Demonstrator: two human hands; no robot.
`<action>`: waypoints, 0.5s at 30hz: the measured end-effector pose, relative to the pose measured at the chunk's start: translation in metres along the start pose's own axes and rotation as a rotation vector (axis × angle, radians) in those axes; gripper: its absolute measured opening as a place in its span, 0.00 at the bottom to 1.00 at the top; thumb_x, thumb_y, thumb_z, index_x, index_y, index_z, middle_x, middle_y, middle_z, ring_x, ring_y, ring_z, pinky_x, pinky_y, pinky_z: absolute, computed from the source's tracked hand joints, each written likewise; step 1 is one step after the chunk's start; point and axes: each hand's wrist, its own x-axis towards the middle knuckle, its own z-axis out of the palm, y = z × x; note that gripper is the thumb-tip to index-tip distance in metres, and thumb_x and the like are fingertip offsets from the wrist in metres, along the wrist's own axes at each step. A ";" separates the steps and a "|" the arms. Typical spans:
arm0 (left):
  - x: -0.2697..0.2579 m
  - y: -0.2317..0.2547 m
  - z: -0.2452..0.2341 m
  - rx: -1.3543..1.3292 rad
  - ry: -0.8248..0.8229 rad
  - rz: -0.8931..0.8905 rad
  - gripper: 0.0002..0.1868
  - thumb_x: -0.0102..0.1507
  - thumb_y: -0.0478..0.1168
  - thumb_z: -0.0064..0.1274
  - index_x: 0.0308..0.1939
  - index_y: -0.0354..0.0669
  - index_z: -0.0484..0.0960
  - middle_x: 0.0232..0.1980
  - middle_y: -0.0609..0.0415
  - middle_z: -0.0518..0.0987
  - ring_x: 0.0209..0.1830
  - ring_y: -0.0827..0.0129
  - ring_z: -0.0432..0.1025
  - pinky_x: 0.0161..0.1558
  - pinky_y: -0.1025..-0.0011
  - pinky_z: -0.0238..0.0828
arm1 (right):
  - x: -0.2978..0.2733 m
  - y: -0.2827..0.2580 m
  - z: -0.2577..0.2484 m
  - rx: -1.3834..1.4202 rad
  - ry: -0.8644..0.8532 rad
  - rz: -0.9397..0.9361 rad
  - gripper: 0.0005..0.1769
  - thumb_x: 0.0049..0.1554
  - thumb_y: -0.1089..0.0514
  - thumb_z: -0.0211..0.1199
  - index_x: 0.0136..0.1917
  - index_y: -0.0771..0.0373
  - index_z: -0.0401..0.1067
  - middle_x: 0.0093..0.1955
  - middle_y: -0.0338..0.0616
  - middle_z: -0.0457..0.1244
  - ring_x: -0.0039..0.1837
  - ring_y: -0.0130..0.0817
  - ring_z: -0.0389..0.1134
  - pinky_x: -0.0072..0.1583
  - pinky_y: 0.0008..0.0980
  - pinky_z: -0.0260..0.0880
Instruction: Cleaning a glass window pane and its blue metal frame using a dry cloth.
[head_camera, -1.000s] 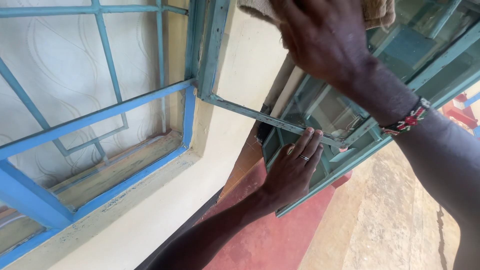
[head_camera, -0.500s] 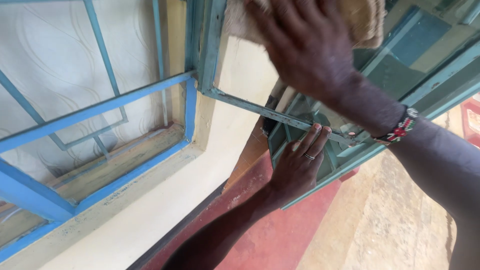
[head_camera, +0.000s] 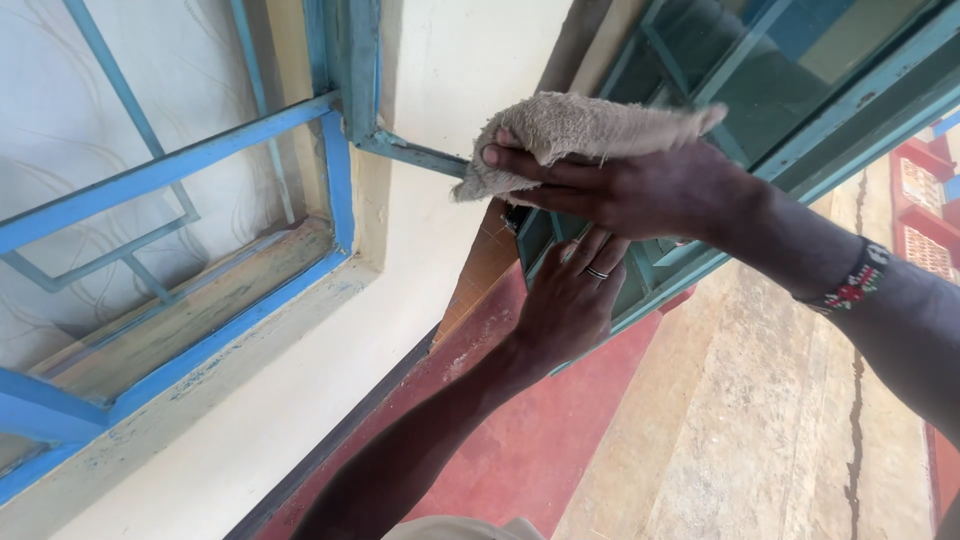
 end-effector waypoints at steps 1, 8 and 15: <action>0.004 -0.001 -0.004 -0.004 0.002 0.007 0.07 0.64 0.29 0.51 0.46 0.32 0.76 0.82 0.46 0.56 0.86 0.58 0.48 0.66 0.51 0.62 | -0.007 0.008 -0.004 -0.005 -0.005 0.004 0.39 0.51 0.48 0.60 0.77 0.39 0.64 0.81 0.30 0.53 0.76 0.34 0.58 0.66 0.35 0.73; 0.007 0.001 -0.003 0.019 0.037 -0.007 0.05 0.66 0.27 0.50 0.46 0.30 0.76 0.81 0.42 0.59 0.84 0.55 0.53 0.63 0.56 0.63 | -0.055 0.011 -0.011 0.045 0.103 0.304 0.25 0.72 0.57 0.58 0.80 0.48 0.65 0.89 0.38 0.46 0.85 0.39 0.54 0.79 0.42 0.63; 0.012 -0.001 -0.012 0.030 0.013 0.003 0.02 0.68 0.28 0.51 0.44 0.32 0.76 0.80 0.41 0.62 0.83 0.52 0.56 0.62 0.58 0.64 | -0.091 -0.006 -0.003 -0.053 0.107 0.555 0.29 0.62 0.53 0.64 0.76 0.45 0.72 0.86 0.38 0.51 0.82 0.41 0.59 0.74 0.42 0.68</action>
